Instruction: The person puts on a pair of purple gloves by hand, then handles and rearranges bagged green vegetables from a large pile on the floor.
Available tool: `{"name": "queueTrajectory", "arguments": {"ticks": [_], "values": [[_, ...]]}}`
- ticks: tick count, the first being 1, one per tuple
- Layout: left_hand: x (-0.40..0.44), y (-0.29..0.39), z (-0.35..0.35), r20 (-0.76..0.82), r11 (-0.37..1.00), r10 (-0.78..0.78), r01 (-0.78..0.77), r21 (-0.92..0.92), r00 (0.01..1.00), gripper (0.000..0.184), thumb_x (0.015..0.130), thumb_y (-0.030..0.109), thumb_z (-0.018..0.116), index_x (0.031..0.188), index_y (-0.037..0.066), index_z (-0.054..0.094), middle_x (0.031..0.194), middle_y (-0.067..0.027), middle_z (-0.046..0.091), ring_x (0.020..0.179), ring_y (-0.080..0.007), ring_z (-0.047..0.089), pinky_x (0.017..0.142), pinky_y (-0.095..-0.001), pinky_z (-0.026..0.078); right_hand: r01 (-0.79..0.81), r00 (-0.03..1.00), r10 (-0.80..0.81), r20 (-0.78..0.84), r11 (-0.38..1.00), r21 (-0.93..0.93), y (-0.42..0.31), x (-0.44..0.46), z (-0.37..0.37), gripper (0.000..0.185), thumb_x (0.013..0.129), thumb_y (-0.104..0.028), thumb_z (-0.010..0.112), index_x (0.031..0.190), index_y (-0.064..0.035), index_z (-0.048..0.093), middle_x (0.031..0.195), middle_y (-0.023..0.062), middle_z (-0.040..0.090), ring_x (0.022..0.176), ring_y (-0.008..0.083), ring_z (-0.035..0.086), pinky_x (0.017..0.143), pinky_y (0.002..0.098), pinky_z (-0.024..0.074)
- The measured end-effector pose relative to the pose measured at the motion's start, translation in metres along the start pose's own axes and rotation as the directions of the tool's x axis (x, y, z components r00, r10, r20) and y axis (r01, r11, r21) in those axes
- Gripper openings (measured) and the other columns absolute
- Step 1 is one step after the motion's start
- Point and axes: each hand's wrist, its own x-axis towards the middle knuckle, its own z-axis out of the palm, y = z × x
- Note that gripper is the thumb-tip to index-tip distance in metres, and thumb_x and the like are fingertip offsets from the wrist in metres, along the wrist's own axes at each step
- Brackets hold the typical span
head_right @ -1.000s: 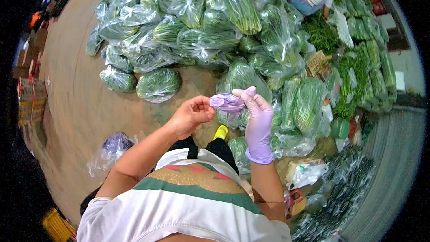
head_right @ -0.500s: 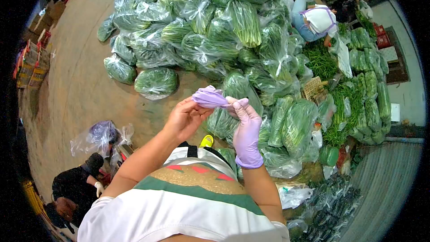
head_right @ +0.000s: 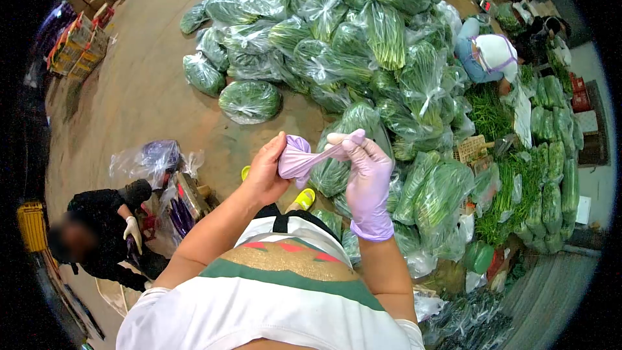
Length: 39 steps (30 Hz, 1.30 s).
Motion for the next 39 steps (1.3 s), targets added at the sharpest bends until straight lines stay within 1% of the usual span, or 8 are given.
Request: {"name": "queueTrajectory", "arguments": {"ticks": [19, 22, 27, 28, 30, 31, 36, 39], "values": [[-0.021, 0.016, -0.104, -0.330, 0.740, 0.443, -0.133, 0.659, 0.834, 0.016, 0.081, 0.019, 0.059, 0.075, 0.008, 0.049, 0.062, 0.0057, 0.042, 0.057, -0.0043, 0.041, 0.054, -0.0194, 0.036, -0.137, 0.990, 0.142, -0.010, 0.971, 0.194, 0.017, 0.027, 0.019, 0.018, 0.083, -0.011, 0.054, 0.095, 0.0016, 0.057, 0.087, 0.0068, 0.060, 0.082, 0.0144, 0.057, 0.076, 0.0291, 0.0458], [-0.019, 0.011, -0.073, -0.049, 0.571, 0.518, -0.303, 0.763, 0.854, 0.024, 0.077, 0.018, 0.063, 0.093, 0.005, 0.051, 0.080, 0.0009, 0.052, 0.075, -0.0078, 0.051, 0.067, -0.0227, 0.042, -0.219, 0.976, 0.214, 0.048, 0.948, 0.232, 0.021, 0.025, 0.023, 0.017, 0.083, -0.013, 0.054, 0.094, 0.0000, 0.056, 0.085, 0.0088, 0.061, 0.079, 0.0169, 0.059, 0.075, 0.0304, 0.0462], [-0.006, 0.018, -0.048, 0.578, -0.266, 0.506, -0.522, 0.811, 0.641, 0.048, 0.072, 0.021, 0.069, 0.112, 0.004, 0.049, 0.098, -0.0066, 0.059, 0.089, -0.0175, 0.057, 0.074, -0.0293, 0.046, -0.442, 0.895, 0.403, 0.191, 0.745, 0.500, 0.026, 0.024, 0.019, 0.023, 0.084, -0.015, 0.053, 0.105, -0.0053, 0.054, 0.097, 0.0105, 0.060, 0.082, 0.0139, 0.057, 0.076, 0.0282, 0.0444], [-0.007, 0.017, -0.049, 0.580, -0.265, 0.505, -0.525, 0.809, 0.640, 0.048, 0.072, 0.021, 0.069, 0.112, 0.004, 0.049, 0.098, -0.0066, 0.059, 0.089, -0.0175, 0.057, 0.074, -0.0293, 0.046, -0.439, 0.896, 0.401, 0.189, 0.746, 0.500, 0.020, 0.024, 0.022, 0.023, 0.084, -0.015, 0.053, 0.105, -0.0053, 0.054, 0.097, 0.0105, 0.060, 0.082, 0.0139, 0.057, 0.076, 0.0282, 0.0444], [-0.012, 0.018, -0.051, 0.091, 0.801, -0.122, 0.044, 0.597, 0.988, 0.036, 0.080, 0.017, 0.059, 0.110, 0.001, 0.049, 0.095, -0.0113, 0.060, 0.083, -0.0205, 0.060, 0.074, -0.0292, 0.048, -0.412, 0.909, 0.358, 0.213, 0.851, 0.327, 0.006, 0.023, 0.031, 0.029, 0.085, -0.015, 0.051, 0.112, -0.0040, 0.051, 0.106, 0.0119, 0.057, 0.086, 0.0135, 0.055, 0.078, 0.0262, 0.0426], [-0.019, 0.015, -0.047, 0.059, 0.951, -0.141, 0.118, 0.286, 0.988, 0.027, 0.084, 0.017, 0.052, 0.106, 0.000, 0.051, 0.088, -0.0124, 0.061, 0.076, -0.0208, 0.062, 0.068, -0.0304, 0.050, -0.357, 0.929, 0.325, 0.177, 0.912, 0.200, 0.010, 0.026, 0.023, 0.032, 0.086, -0.015, 0.050, 0.115, -0.0017, 0.048, 0.112, 0.0133, 0.054, 0.091, 0.0143, 0.054, 0.081, 0.0253, 0.0414], [-0.029, 0.021, -0.050, -0.064, 0.983, -0.183, 0.185, 0.019, 0.981, 0.030, 0.089, 0.023, 0.045, 0.105, -0.002, 0.049, 0.093, -0.0169, 0.060, 0.083, -0.0253, 0.062, 0.072, -0.0368, 0.052, 0.059, 0.977, 0.045, 0.206, 0.879, -0.473, 0.005, -0.001, 0.042, 0.036, 0.079, -0.002, 0.057, 0.113, 0.0035, 0.047, 0.105, 0.0116, 0.057, 0.097, 0.0162, 0.053, 0.086, 0.0275, 0.0415], [-0.031, 0.019, -0.055, -0.088, 0.987, -0.159, 0.158, -0.025, 0.983, 0.030, 0.090, 0.022, 0.040, 0.105, -0.002, 0.048, 0.095, -0.0169, 0.059, 0.084, -0.0261, 0.061, 0.072, -0.0364, 0.052, 0.505, 0.785, 0.011, 0.619, 0.566, -0.651, 0.010, -0.018, 0.045, 0.061, 0.063, -0.029, 0.073, 0.113, -0.0040, 0.049, 0.110, 0.0086, 0.053, 0.103, 0.0234, 0.047, 0.091, 0.0344, 0.0343]]}}
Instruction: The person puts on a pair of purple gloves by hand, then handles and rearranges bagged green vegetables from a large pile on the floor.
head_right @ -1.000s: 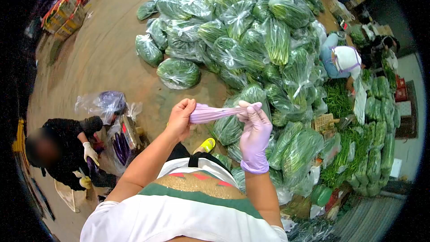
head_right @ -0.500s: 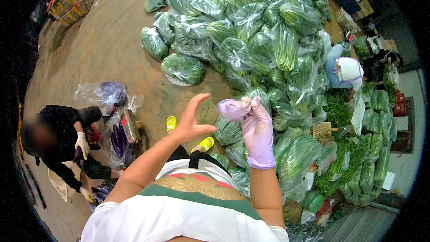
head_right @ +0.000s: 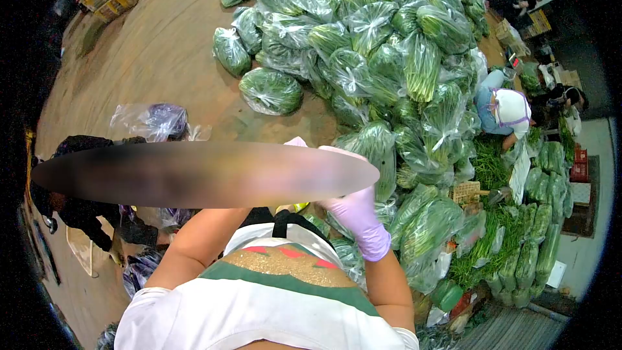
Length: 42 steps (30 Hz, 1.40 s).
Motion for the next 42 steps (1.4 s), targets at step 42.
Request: {"name": "queueTrajectory", "arguments": {"ticks": [42], "values": [[-0.104, 0.046, 0.060, 0.167, 0.697, 0.141, -0.218, 0.683, 0.976, 0.010, 0.077, 0.009, 0.059, 0.074, 0.005, 0.051, 0.067, 0.0049, 0.048, 0.063, -0.0032, 0.044, 0.057, -0.0192, 0.036, -0.025, 0.999, 0.018, -0.030, 0.969, -0.246, -0.065, 0.019, -0.013, 0.014, 0.058, -0.005, 0.064, 0.060, -0.0033, 0.051, 0.055, 0.0076, 0.048, 0.050, 0.0228, 0.047, 0.047, 0.0321, 0.0347]]}}
